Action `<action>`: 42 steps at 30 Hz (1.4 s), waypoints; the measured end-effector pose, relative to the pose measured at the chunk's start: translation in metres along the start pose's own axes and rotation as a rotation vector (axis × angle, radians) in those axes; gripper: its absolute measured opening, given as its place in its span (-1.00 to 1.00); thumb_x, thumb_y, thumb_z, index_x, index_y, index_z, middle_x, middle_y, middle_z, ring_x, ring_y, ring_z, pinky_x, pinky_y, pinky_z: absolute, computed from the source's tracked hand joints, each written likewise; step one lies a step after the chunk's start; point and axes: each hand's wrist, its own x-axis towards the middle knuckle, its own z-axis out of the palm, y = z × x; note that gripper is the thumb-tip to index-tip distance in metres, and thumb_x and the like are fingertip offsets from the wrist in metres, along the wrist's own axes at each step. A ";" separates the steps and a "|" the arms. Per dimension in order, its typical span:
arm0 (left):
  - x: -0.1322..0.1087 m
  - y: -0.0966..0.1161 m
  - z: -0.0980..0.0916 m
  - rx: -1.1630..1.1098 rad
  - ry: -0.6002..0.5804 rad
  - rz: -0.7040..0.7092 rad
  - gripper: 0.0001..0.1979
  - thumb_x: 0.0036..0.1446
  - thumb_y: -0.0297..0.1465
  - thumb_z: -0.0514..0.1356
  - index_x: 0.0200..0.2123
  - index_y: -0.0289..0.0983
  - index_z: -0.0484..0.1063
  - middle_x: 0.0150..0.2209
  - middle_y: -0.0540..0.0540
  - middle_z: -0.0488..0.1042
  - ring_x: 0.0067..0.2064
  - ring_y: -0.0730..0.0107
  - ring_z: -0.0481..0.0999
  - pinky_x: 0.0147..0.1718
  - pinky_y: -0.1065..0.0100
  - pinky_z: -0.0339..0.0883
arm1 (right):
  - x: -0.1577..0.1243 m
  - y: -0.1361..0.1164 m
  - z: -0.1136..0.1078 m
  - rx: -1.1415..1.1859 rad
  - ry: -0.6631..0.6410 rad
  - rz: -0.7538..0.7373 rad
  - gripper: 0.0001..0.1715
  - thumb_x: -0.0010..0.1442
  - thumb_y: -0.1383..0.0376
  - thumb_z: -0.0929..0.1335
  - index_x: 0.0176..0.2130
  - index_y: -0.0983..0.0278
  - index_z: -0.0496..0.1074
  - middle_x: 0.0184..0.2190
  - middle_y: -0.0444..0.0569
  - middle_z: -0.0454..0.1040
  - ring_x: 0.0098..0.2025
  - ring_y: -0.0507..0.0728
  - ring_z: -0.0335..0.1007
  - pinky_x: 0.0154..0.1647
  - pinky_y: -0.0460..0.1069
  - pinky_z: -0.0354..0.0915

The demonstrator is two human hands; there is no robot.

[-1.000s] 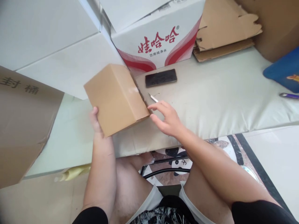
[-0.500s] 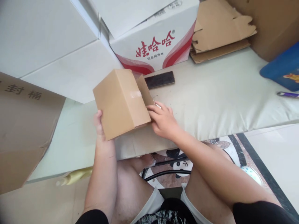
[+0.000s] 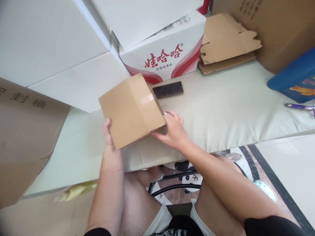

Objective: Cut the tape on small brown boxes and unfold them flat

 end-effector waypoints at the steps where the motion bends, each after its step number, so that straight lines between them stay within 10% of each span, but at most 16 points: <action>1: 0.000 0.000 0.001 -0.012 0.019 0.032 -0.43 0.01 -0.01 0.36 0.00 -0.23 0.54 -0.06 -0.17 0.67 0.09 -0.05 0.62 0.04 0.08 0.57 | 0.001 0.000 -0.001 0.027 0.048 -0.008 -0.67 0.05 0.09 0.50 -0.29 0.16 0.38 -0.14 0.08 0.61 0.26 0.50 0.36 0.24 0.43 0.20; 10: -0.004 -0.004 0.008 0.033 0.017 0.042 -0.38 0.02 0.13 0.32 -0.02 -0.21 0.54 -0.07 -0.18 0.66 0.11 -0.08 0.61 0.07 0.05 0.54 | 0.002 -0.005 -0.007 0.393 -0.091 0.039 -0.77 0.14 0.18 0.41 -0.18 0.18 0.52 -0.19 -0.03 0.66 -0.13 0.21 0.60 -0.01 0.14 0.45; 16: -0.013 -0.006 0.001 0.127 -0.094 0.074 -0.42 0.01 0.06 0.35 -0.02 -0.17 0.49 -0.02 -0.16 0.61 0.17 -0.03 0.55 0.04 0.12 0.48 | 0.009 0.003 -0.016 0.515 0.237 0.231 -0.78 0.07 0.09 0.43 -0.43 0.18 0.50 -0.45 -0.12 0.54 -0.34 0.13 0.46 -0.26 0.05 0.38; 23: 0.013 -0.003 -0.022 0.095 0.126 0.182 -0.47 -0.16 -0.38 0.32 -0.02 -0.11 0.47 -0.11 0.00 0.60 -0.07 0.20 0.56 -0.14 0.28 0.40 | 0.015 0.012 -0.015 0.655 0.442 0.366 -0.62 0.04 0.05 0.37 -0.64 0.18 0.30 -0.65 -0.14 0.25 -0.52 0.07 0.21 -0.46 0.01 0.18; 30: 0.005 0.010 -0.023 0.068 -0.066 0.252 -0.45 -0.39 -0.56 0.34 -0.19 -0.12 0.59 -0.23 0.01 0.57 -0.24 0.36 0.52 -0.24 0.37 0.39 | 0.023 0.023 -0.015 0.710 0.611 0.483 -0.56 0.01 0.01 0.37 -0.63 0.15 0.12 -0.65 -0.18 0.12 -0.53 0.07 0.17 -0.48 0.02 0.20; 42: 0.010 -0.005 -0.041 0.249 -0.049 0.193 -0.53 -0.31 -0.25 0.61 -0.29 -0.27 0.61 -0.34 -0.06 0.66 -0.28 0.27 0.64 -0.29 0.35 0.55 | 0.023 0.028 -0.013 0.687 0.616 0.451 -0.52 0.05 -0.01 0.38 -0.62 0.15 0.13 -0.65 -0.19 0.10 -0.53 0.06 0.14 -0.46 0.01 0.18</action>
